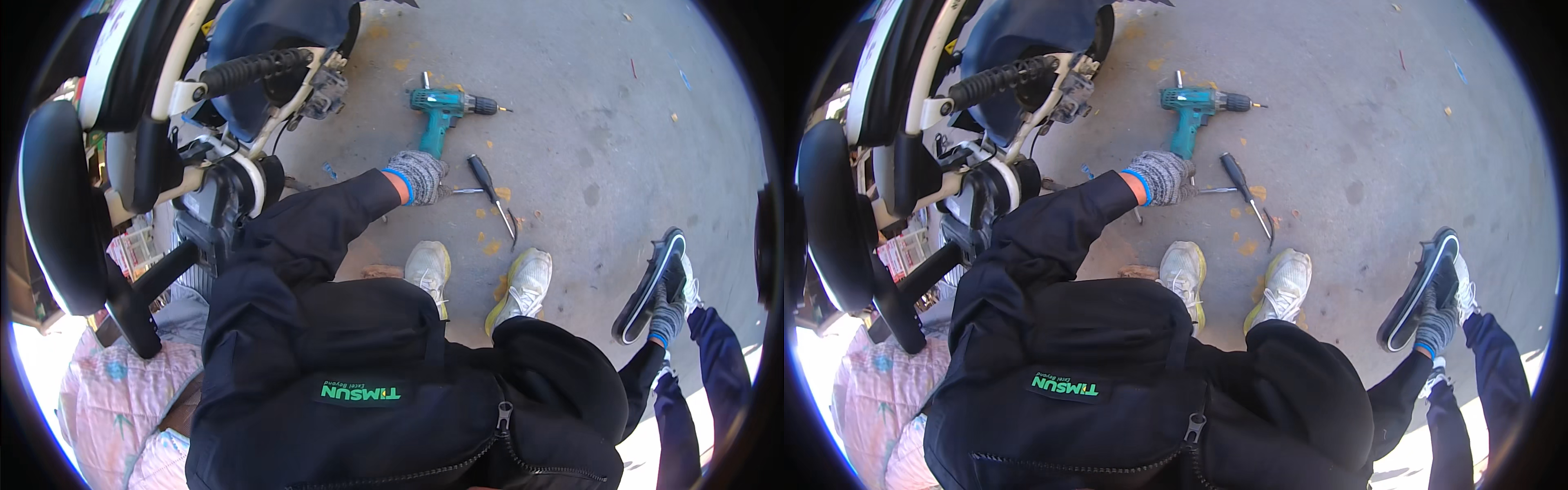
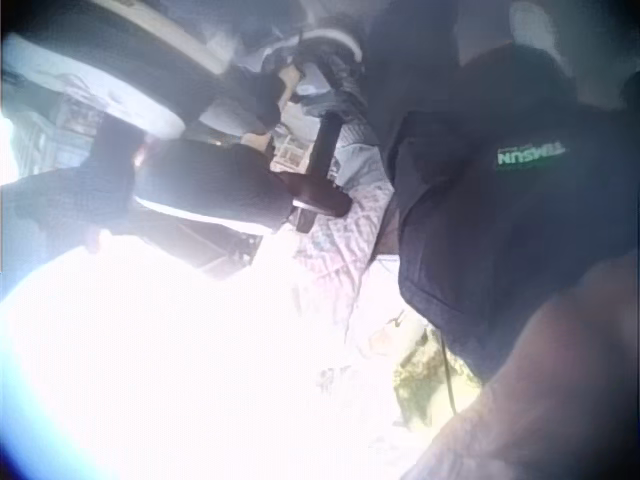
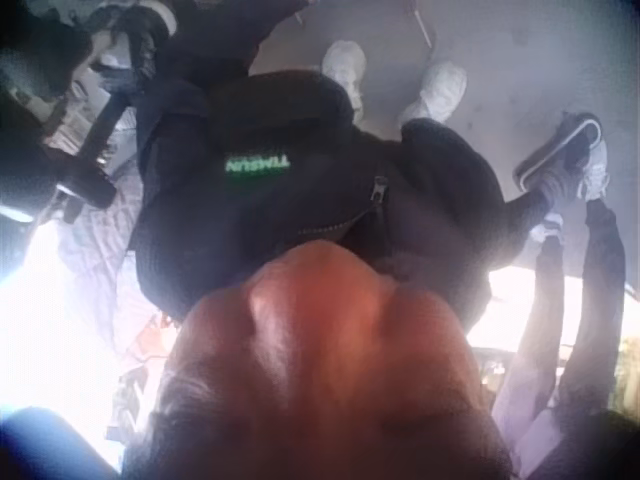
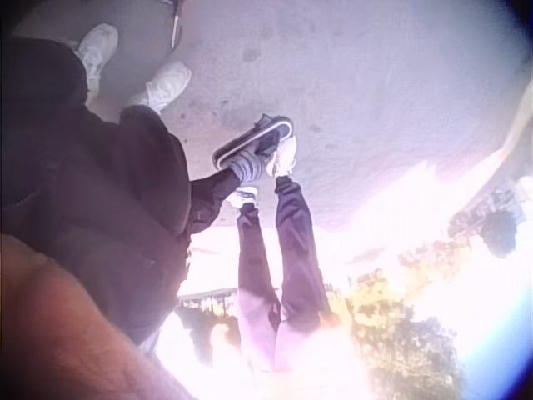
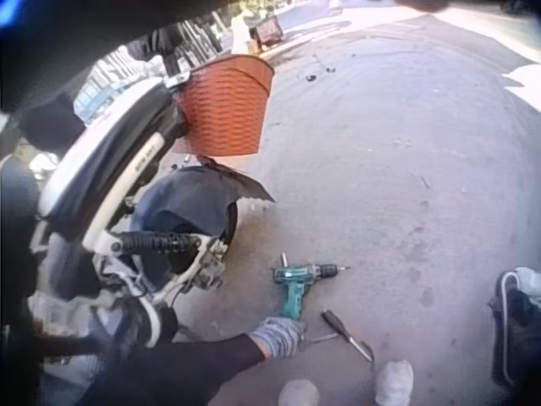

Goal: The person uses a cordless drill and a screwdriver to remove and install a plastic cover on the front of a scooter. They remove screws, detach the cover, reposition it, and then reattach it by driving screws back in.

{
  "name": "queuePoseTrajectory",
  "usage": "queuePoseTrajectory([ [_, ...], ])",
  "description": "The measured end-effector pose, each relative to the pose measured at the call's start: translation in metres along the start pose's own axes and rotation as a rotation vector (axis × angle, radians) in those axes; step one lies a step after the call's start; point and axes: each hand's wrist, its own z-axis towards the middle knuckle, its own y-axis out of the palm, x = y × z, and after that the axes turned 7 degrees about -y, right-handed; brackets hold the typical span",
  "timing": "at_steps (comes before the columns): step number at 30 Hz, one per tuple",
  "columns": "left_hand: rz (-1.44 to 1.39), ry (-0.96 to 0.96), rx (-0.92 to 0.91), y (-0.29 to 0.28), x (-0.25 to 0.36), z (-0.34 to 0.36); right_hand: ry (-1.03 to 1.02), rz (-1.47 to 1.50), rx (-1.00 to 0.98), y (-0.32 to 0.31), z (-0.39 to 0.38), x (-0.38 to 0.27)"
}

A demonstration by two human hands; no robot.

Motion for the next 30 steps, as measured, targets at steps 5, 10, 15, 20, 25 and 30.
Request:
queuePoseTrajectory([
  [5, -0.146, -0.119, -0.015, 0.004, -0.037, -0.046, -0.18, 0.238, -0.102, 0.021, 0.055, -0.134],
  [10, -0.28, -0.213, 0.152, 0.031, -0.07, -0.07, -0.334, 0.118, -0.367, 0.099, 0.093, -0.237],
  [15, -0.432, -0.342, 0.276, 0.055, -0.104, -0.122, -0.232, 0.093, -0.609, 0.183, 0.083, -0.268],
  [20, -0.789, -0.542, 0.371, 0.054, -0.143, -0.166, -0.282, -0.202, -0.513, 0.24, 0.08, -0.252],
  [25, -0.464, -0.48, 0.551, 0.048, -0.18, -0.157, -0.589, -0.703, -0.325, 0.226, 0.129, -0.177],
  [30, -0.349, -0.328, 0.286, 0.025, -0.168, -0.088, -0.476, -0.712, -0.279, 0.236, 0.099, -0.184],
])
